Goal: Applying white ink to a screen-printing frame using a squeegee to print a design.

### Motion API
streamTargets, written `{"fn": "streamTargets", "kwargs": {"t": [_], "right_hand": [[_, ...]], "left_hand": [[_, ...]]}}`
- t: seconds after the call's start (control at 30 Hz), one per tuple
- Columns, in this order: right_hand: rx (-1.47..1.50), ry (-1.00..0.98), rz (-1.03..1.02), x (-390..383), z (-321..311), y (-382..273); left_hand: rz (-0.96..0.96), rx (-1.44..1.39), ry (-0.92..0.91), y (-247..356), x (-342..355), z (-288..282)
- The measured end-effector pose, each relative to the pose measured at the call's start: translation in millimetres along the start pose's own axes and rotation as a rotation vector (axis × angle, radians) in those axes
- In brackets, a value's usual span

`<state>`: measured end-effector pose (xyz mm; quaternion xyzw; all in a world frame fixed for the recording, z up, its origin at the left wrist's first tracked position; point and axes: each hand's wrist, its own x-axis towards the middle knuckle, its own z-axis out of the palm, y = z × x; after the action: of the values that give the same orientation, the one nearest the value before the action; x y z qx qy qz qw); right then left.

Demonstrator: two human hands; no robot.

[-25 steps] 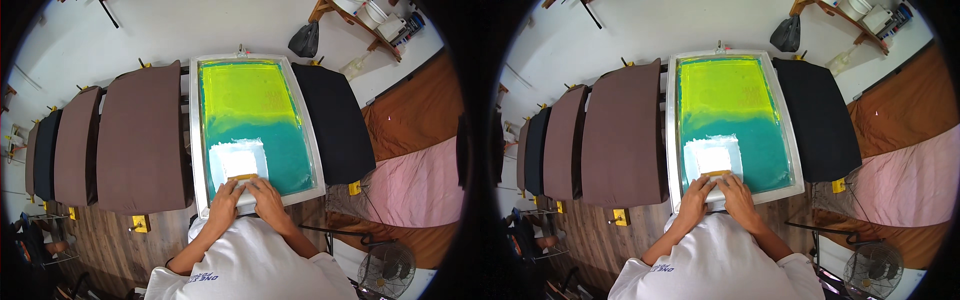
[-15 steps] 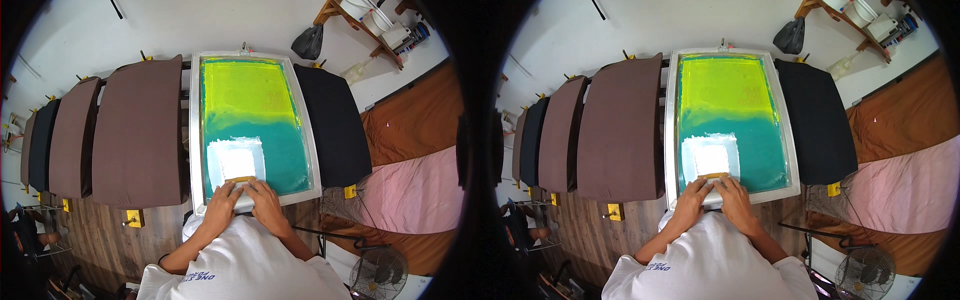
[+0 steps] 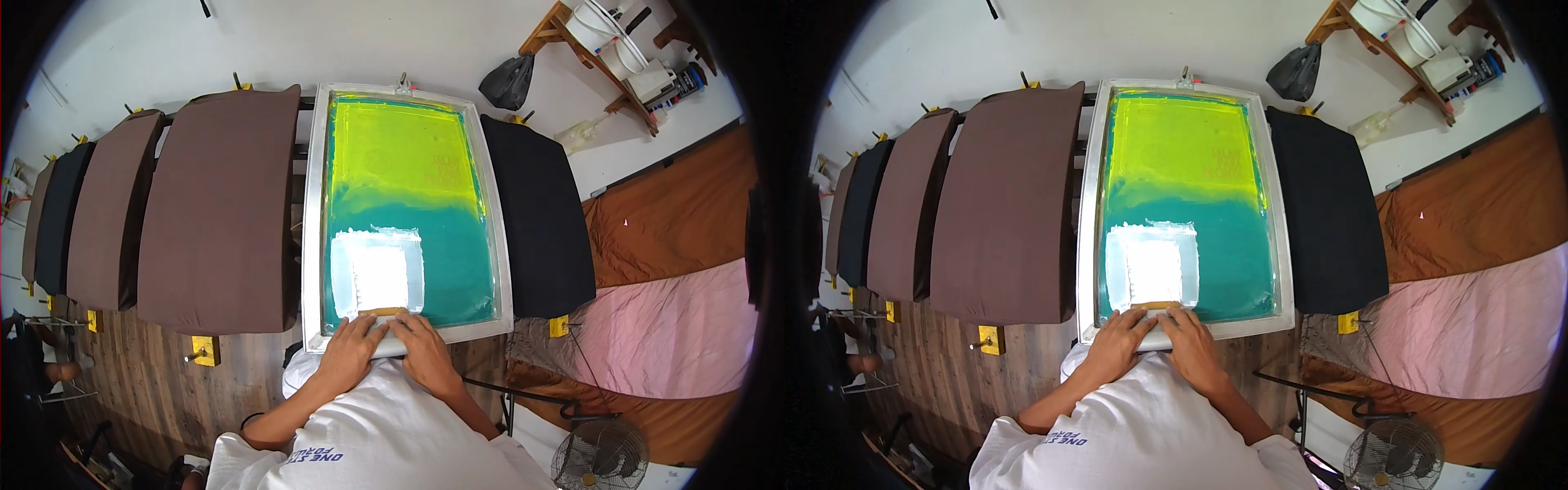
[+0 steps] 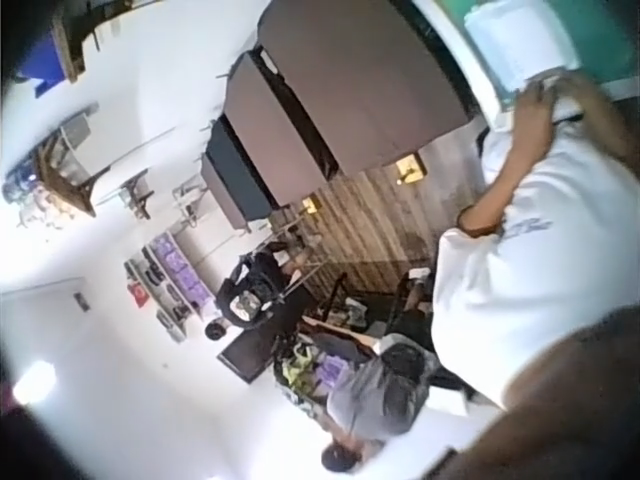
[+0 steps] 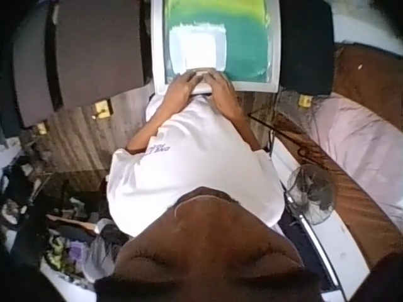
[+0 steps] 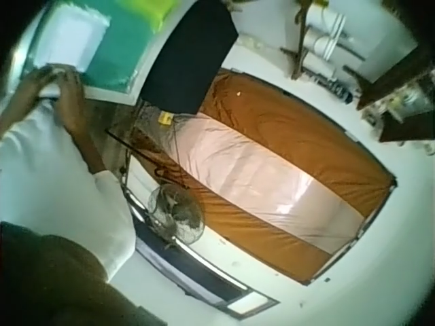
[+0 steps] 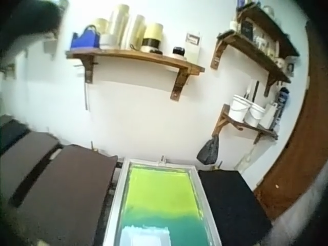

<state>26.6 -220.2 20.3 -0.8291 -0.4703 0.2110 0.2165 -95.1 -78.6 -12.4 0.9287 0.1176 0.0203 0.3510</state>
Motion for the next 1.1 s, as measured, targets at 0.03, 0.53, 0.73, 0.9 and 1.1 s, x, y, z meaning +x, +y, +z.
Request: {"fn": "streamTargets", "kwargs": {"t": [0.03, 0.53, 0.73, 0.9, 1.1], "right_hand": [[-0.005, -0.042, 0.008, -1.3, -1.0, -0.1], [0.003, 0.04, -0.091, 90.2, -20.8, 27.1], [-0.093, -0.039, -0.085, 150.3, -33.8, 49.9], [-0.088, -0.022, -0.045, 140.1, -28.4, 45.8], [-0.057, 0.002, -0.057, 101.1, -17.5, 37.2]], "left_hand": [[-0.008, -0.029, -0.027, 0.9, -0.6, -0.9], [0.003, -0.12, 0.129, -24.1, 73.7, -35.6], [-0.112, -0.022, 0.004, -49.0, 129.8, -46.2], [-0.075, -0.008, 0.062, -47.4, 123.4, -34.7], [-0.058, 0.007, 0.032, -33.4, 87.0, -24.7]]}}
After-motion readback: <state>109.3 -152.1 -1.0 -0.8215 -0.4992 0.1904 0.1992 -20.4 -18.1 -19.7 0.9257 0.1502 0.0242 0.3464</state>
